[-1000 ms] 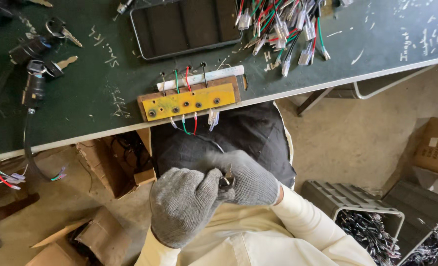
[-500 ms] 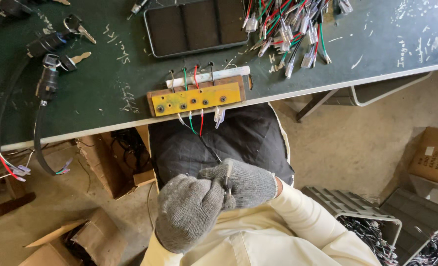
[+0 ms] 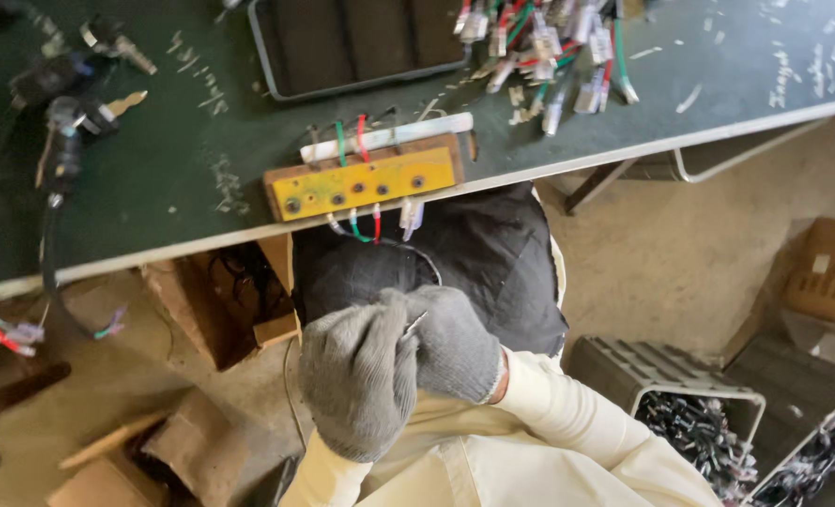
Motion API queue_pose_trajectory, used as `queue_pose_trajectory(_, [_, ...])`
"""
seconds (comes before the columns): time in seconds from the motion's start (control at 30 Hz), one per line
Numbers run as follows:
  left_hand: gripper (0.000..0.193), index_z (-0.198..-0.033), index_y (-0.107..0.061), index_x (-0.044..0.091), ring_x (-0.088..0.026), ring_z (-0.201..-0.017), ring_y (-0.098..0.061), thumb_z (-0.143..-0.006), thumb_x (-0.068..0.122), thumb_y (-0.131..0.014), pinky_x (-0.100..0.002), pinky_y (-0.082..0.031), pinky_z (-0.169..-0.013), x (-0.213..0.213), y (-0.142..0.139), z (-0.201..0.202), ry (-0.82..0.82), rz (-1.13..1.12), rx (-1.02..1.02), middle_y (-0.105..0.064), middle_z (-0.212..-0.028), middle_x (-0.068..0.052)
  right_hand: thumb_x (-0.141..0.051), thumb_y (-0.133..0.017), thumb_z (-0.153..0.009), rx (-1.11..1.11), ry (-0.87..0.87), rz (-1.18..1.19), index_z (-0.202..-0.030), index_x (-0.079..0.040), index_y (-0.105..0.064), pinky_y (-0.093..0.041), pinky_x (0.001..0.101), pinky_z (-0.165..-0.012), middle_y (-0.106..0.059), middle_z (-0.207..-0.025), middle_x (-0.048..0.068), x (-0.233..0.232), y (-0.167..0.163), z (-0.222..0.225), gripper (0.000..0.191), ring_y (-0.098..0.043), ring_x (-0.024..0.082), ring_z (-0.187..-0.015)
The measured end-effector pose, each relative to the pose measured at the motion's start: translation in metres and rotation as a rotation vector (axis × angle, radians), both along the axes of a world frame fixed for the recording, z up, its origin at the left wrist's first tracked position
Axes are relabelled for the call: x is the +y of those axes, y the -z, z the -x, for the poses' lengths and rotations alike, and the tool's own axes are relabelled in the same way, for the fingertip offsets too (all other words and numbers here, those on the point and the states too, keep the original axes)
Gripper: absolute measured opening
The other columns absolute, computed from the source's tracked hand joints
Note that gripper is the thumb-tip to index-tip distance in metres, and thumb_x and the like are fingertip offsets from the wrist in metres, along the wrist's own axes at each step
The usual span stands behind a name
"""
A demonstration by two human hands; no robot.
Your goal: The person repeatedly picks up small electrical connectors and keys, inserts them into a yellow terminal block, and then removes them. The person handles multiple connectors and keys throughout the clip.
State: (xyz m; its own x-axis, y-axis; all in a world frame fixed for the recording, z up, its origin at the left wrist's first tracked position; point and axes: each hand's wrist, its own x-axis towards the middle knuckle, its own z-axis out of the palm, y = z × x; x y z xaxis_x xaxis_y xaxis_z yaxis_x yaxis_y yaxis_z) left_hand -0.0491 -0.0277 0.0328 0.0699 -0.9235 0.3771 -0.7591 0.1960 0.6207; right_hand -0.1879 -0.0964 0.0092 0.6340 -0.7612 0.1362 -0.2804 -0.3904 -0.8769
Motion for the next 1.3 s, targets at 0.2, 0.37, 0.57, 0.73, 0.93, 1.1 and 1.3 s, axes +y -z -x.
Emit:
queue_pose_trajectory(0.2, [0.015,-0.112,-0.062,0.004,-0.020,-0.083,-0.074,-0.098,0.003,-0.056,-0.033,-0.061,-0.074,-0.018,-0.003,0.003,-0.042,0.177,0.565,-0.072,-0.098,-0.008,-0.028,-0.087,-0.069,0.131,-0.017,-0.110,-0.099,-0.013,-0.067,-0.050,0.0444,-0.065,-0.068,-0.078,0.007,0.000,-0.012,0.003,0.039,-0.067,0.035,-0.072])
queue_pose_trajectory(0.37, [0.014,-0.107,-0.063,0.008,-0.024,-0.093,-0.069,-0.094,0.005,-0.058,-0.034,-0.057,-0.079,-0.021,-0.039,-0.045,0.157,-0.150,0.279,-0.069,-0.100,-0.008,-0.009,-0.074,-0.077,0.018,0.026,-0.147,-0.103,-0.015,-0.067,-0.055,0.0380,-0.070,-0.070,-0.086,0.004,-0.008,-0.022,0.002,0.027,-0.071,0.028,-0.078])
queue_pose_trajectory(0.57, [0.023,-0.113,-0.065,0.009,-0.027,-0.089,-0.069,-0.093,0.015,-0.073,-0.040,-0.055,-0.076,-0.004,-0.023,-0.021,0.116,-0.144,-0.017,-0.067,-0.099,-0.009,-0.012,-0.079,-0.078,0.095,0.072,-0.051,-0.100,-0.016,-0.068,-0.052,0.0406,-0.066,-0.068,-0.081,0.005,-0.011,-0.018,0.006,0.024,-0.067,0.029,-0.073])
queue_pose_trajectory(0.73, [0.024,-0.114,-0.065,0.009,-0.025,-0.089,-0.069,-0.092,0.014,-0.072,-0.038,-0.055,-0.075,-0.002,-0.025,-0.027,0.093,-0.121,0.090,-0.068,-0.101,-0.007,-0.014,-0.078,-0.078,0.074,0.055,-0.020,-0.100,-0.016,-0.067,-0.051,0.0415,-0.066,-0.067,-0.081,0.004,-0.011,-0.019,0.005,0.025,-0.067,0.030,-0.074])
queue_pose_trajectory(0.93, [0.019,-0.108,-0.066,0.011,-0.028,-0.086,-0.069,-0.090,0.011,-0.073,-0.042,-0.054,-0.075,-0.003,-0.025,-0.023,0.063,-0.179,0.060,-0.068,-0.096,-0.007,-0.014,-0.078,-0.083,0.186,0.120,0.050,-0.097,-0.016,-0.068,-0.050,0.0419,-0.065,-0.064,-0.074,0.005,-0.012,-0.023,0.000,0.018,-0.066,0.029,-0.069])
queue_pose_trajectory(1.1, [0.017,-0.107,-0.069,0.008,-0.023,-0.084,-0.069,-0.093,0.011,-0.078,-0.037,-0.057,-0.074,-0.010,-0.022,-0.009,0.088,-0.159,0.017,-0.069,-0.096,-0.006,-0.018,-0.079,-0.073,0.149,0.084,0.027,-0.098,-0.015,-0.066,-0.050,0.0422,-0.065,-0.066,-0.076,0.006,-0.008,-0.025,0.003,0.028,-0.066,0.032,-0.071])
queue_pose_trajectory(1.3, [0.022,-0.104,-0.068,0.012,-0.032,-0.098,-0.065,-0.084,0.014,-0.076,-0.044,-0.053,-0.087,-0.034,-0.034,-0.013,0.226,0.016,-0.032,-0.066,-0.103,-0.008,-0.017,-0.079,-0.079,0.153,0.067,-0.087,-0.094,-0.013,-0.064,-0.051,0.0421,-0.066,-0.063,-0.073,0.010,0.005,-0.003,0.012,0.022,-0.065,0.034,-0.071])
